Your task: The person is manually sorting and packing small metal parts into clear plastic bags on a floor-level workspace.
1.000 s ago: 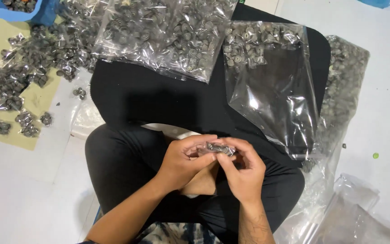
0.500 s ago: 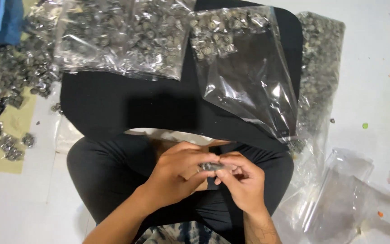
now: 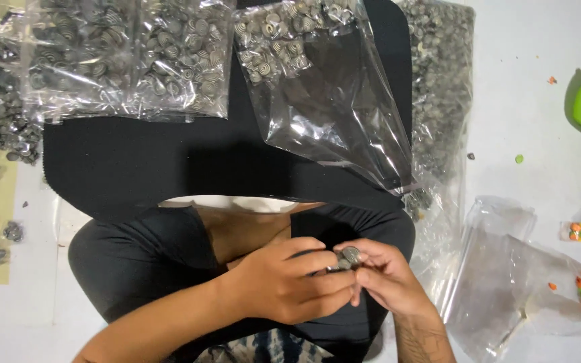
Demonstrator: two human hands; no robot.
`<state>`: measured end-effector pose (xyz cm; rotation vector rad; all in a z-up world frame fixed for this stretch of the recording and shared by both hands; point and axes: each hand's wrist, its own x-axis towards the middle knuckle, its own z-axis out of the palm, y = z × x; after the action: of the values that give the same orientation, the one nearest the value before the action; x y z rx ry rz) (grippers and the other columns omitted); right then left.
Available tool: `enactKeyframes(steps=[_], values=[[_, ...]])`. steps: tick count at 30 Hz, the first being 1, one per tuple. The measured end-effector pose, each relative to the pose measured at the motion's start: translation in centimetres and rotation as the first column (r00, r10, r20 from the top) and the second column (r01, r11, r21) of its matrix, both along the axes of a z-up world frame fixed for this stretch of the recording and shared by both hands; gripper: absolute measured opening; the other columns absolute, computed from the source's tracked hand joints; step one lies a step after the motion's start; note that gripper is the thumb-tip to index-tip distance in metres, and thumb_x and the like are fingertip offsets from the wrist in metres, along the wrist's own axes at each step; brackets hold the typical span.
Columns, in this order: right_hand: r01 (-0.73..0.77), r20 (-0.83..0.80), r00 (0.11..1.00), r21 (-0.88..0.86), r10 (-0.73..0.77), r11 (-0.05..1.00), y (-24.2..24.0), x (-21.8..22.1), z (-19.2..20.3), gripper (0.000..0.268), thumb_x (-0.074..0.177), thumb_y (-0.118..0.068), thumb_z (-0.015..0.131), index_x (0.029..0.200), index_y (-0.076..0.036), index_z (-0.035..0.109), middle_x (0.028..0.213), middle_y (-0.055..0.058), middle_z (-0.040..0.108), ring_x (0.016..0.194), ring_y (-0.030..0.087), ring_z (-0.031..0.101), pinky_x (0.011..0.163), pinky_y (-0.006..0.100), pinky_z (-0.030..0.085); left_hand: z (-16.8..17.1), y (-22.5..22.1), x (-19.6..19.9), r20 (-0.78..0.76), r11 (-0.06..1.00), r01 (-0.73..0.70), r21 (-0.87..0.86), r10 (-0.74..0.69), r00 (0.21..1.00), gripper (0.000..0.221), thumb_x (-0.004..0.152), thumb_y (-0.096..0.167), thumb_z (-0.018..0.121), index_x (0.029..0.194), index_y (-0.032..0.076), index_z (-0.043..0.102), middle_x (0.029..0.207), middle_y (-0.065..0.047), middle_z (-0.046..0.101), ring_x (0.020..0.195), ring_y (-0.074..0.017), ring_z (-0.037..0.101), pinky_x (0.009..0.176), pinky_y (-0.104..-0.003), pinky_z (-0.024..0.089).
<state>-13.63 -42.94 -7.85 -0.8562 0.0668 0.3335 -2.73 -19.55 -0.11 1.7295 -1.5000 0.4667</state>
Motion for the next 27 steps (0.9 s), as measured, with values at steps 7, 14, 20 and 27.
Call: enactKeyframes(steps=[7,14,20,27], values=[[-0.067,-0.189,0.981,-0.160,0.036,0.985,-2.3,-0.8,-0.7,0.031,0.088,0.007,0.065,0.115,0.023,0.067,0.087,0.024,0.074,0.056,0.016,0.065,0.051,0.030,0.064,0.2,-0.5,0.8,0.006,0.971,0.237,0.028,-0.237,0.971,0.007,0.095,0.003,0.071,0.099,0.003,0.066,0.123,-0.010,0.063,0.101,-0.0244,0.057,0.090,-0.037,0.052],[0.021,-0.066,0.996,-0.428,-0.054,0.904,-4.0,-0.8,0.0,0.028,0.084,0.012,0.071,0.112,0.011,0.076,0.088,0.016,0.081,0.072,0.015,0.070,0.065,0.026,0.056,1.5,-0.6,2.2,0.034,0.965,0.232,0.120,-0.238,0.971,0.018,0.100,0.014,0.072,0.117,0.010,0.067,0.132,-0.005,0.063,0.109,-0.0208,0.061,0.099,-0.034,0.050],[0.341,0.319,0.926,-0.485,-0.200,0.805,-7.2,0.6,2.5,0.037,0.086,0.004,0.071,0.124,0.002,0.068,0.104,0.019,0.080,0.077,0.015,0.079,0.068,0.021,0.068,3.4,-2.3,8.7,-0.415,0.993,0.083,-0.086,-0.111,0.903,0.051,0.101,0.043,0.044,0.125,0.005,0.069,0.142,-0.007,0.054,0.078,-0.0145,0.069,0.096,-0.041,0.052],[0.587,0.342,0.803,-0.313,-0.488,0.747,-6.6,4.0,2.5,0.029,0.094,0.000,0.068,0.124,0.000,0.068,0.099,0.006,0.072,0.091,0.013,0.068,0.103,0.038,0.056,-1.2,-2.9,12.2,-0.565,0.914,0.010,0.405,0.241,0.789,0.029,0.093,0.018,0.060,0.117,0.006,0.071,0.098,-0.005,0.078,0.081,-0.0213,0.073,0.072,-0.033,0.056]])
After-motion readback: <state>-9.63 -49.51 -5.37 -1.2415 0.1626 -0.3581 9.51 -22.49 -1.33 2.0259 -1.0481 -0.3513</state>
